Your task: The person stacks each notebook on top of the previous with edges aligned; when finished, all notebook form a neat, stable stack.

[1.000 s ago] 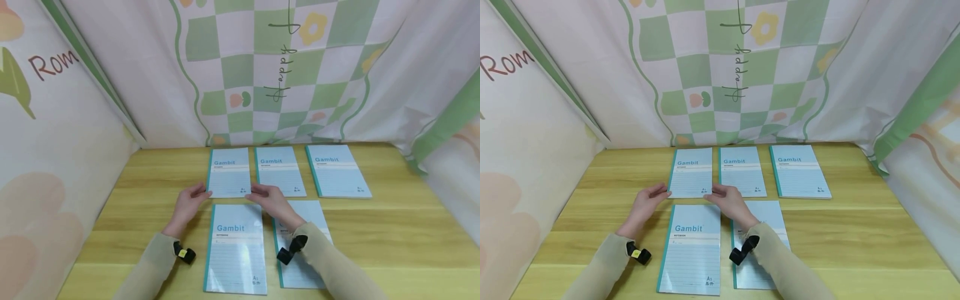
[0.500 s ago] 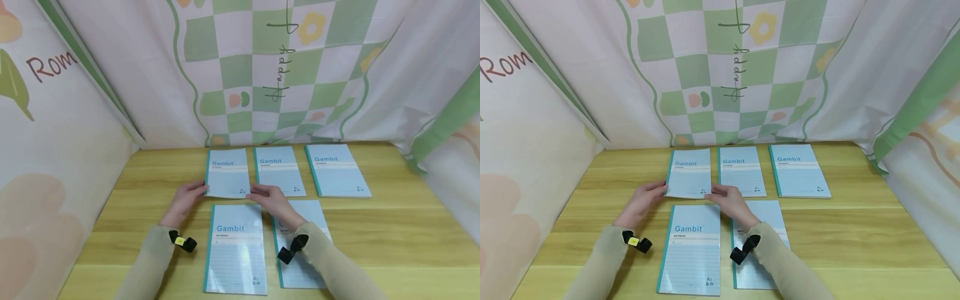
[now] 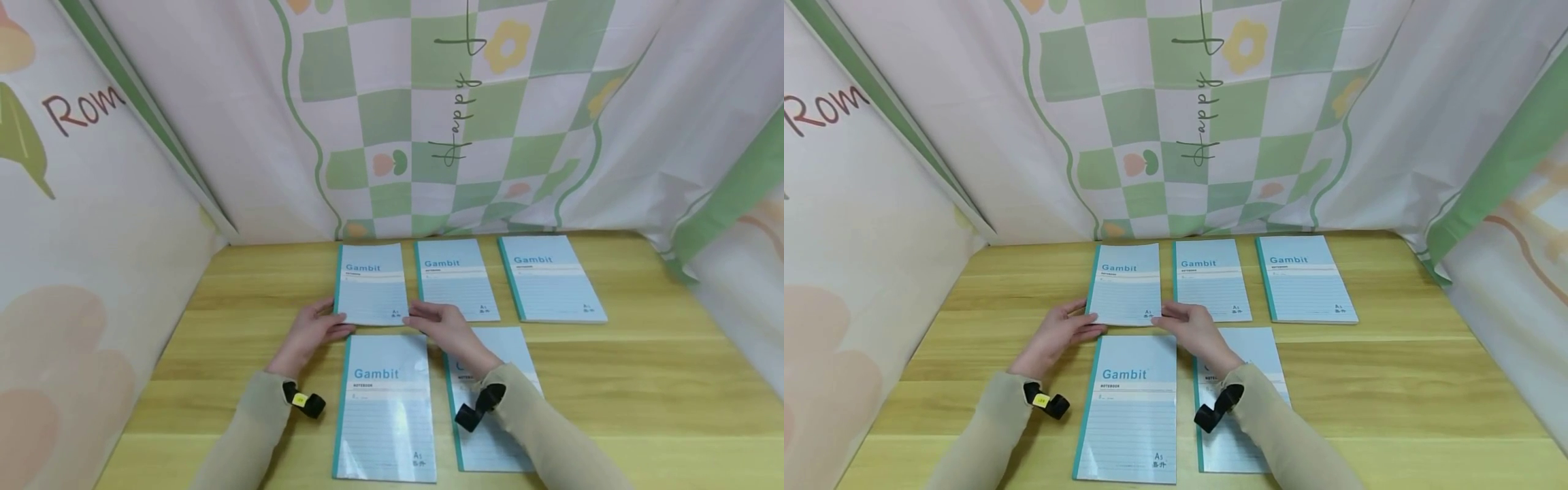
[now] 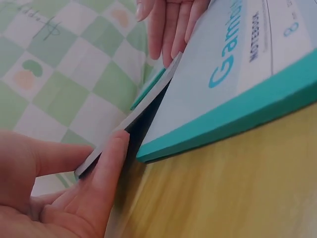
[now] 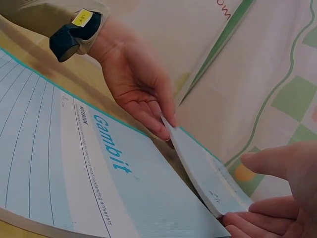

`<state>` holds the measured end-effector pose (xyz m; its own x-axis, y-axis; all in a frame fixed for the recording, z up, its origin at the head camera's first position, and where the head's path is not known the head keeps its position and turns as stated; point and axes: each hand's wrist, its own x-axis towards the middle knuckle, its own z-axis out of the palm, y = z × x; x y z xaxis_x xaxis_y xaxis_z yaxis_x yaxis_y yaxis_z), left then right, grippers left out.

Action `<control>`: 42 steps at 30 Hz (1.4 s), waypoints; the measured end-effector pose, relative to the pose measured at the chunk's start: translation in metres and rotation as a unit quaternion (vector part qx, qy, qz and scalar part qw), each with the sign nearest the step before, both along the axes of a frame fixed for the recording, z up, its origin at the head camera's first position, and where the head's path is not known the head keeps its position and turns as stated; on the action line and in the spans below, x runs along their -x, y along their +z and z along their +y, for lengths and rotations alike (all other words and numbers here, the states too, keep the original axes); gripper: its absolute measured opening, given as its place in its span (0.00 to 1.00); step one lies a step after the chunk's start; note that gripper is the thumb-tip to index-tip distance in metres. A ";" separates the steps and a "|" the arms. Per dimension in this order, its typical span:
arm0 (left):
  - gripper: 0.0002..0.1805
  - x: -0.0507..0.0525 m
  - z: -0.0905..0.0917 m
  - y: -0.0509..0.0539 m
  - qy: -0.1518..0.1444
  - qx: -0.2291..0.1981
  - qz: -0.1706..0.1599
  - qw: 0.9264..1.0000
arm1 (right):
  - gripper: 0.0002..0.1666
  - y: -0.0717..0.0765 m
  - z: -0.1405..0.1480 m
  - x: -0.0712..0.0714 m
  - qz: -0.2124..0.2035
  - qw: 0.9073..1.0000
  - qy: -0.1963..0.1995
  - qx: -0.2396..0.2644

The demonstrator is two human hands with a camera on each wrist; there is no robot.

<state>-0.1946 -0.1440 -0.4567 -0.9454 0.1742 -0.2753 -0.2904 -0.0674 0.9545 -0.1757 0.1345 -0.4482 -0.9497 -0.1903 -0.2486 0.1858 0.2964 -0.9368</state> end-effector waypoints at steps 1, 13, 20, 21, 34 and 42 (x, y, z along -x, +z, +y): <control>0.27 0.000 0.000 0.000 0.005 -0.001 0.000 1.000 | 0.38 0.000 0.000 0.000 0.001 1.000 0.000 0.000; 0.28 -0.003 0.003 0.007 0.030 -0.053 -0.003 0.998 | 0.36 0.001 0.004 0.004 -0.007 1.000 0.006 0.003; 0.26 -0.008 0.010 0.013 0.009 -0.067 0.025 0.997 | 0.38 -0.002 0.011 0.009 -0.020 0.999 0.012 0.024; 0.26 -0.009 0.011 0.014 0.006 -0.067 0.030 0.997 | 0.38 -0.002 0.013 0.010 -0.025 0.999 0.011 0.027; 0.27 -0.016 0.027 0.017 -0.024 -0.045 0.061 0.997 | 0.32 0.008 0.035 0.008 -0.009 0.999 -0.020 0.027; 0.25 -0.018 0.038 0.011 -0.066 -0.036 0.066 0.995 | 0.33 0.005 0.056 0.001 -0.012 1.000 -0.023 -0.014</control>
<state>-0.1770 -0.1057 -0.4457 -0.9399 0.3141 -0.1337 -0.1746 -0.1060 0.9789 -0.1770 0.1900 -0.4427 -0.9512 -0.1390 -0.2756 0.2217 0.3139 -0.9232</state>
